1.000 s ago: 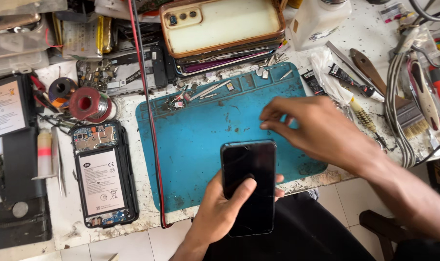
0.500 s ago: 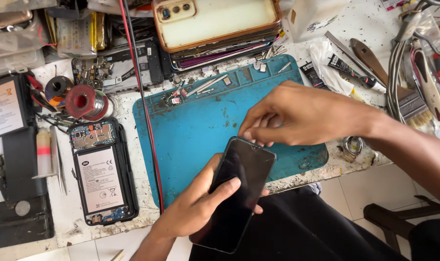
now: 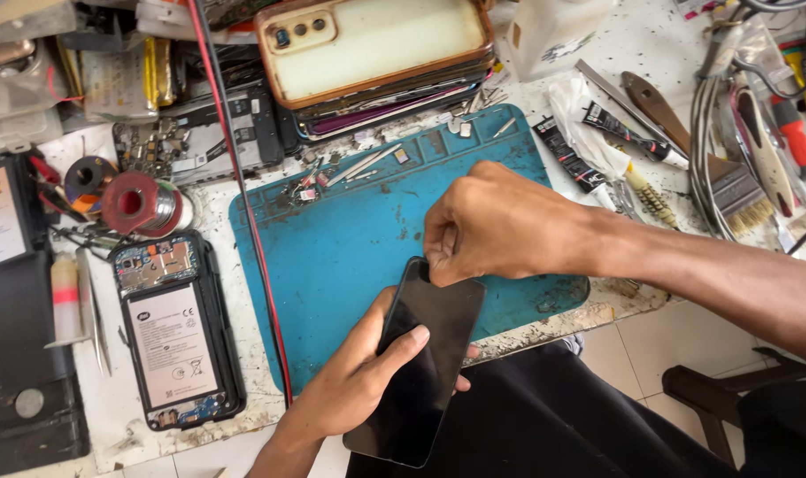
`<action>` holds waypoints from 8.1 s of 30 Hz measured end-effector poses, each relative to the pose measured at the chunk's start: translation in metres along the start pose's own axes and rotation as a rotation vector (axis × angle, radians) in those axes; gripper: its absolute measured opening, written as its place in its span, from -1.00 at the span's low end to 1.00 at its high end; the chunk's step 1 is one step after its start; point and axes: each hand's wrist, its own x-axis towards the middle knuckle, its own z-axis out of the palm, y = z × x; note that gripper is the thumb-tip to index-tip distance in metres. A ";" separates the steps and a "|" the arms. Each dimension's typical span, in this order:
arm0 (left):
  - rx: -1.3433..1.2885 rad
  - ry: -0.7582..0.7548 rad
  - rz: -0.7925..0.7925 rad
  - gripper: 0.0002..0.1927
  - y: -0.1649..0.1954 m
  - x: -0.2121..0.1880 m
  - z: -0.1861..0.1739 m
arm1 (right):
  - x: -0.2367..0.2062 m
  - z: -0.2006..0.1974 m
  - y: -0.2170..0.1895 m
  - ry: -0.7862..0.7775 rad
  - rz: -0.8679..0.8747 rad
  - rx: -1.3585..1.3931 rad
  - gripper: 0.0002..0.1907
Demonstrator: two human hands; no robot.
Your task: The person picks up a smartphone, wipes its back with a tissue, pries open the back cover by hand, removes the cover, and uses a screwdriver to work on the internal components of the opened phone on a blue mat.
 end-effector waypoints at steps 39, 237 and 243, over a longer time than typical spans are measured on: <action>-0.038 -0.145 -0.027 -0.35 -0.002 -0.008 -0.007 | 0.023 -0.011 0.049 -0.460 0.036 0.559 -0.70; 0.774 0.648 0.298 0.35 -0.107 -0.017 -0.096 | -0.114 0.056 0.099 0.965 0.081 -0.267 -0.71; 1.141 0.577 0.516 0.38 -0.124 -0.007 -0.129 | -0.101 0.040 0.104 0.943 -0.021 -0.269 -0.75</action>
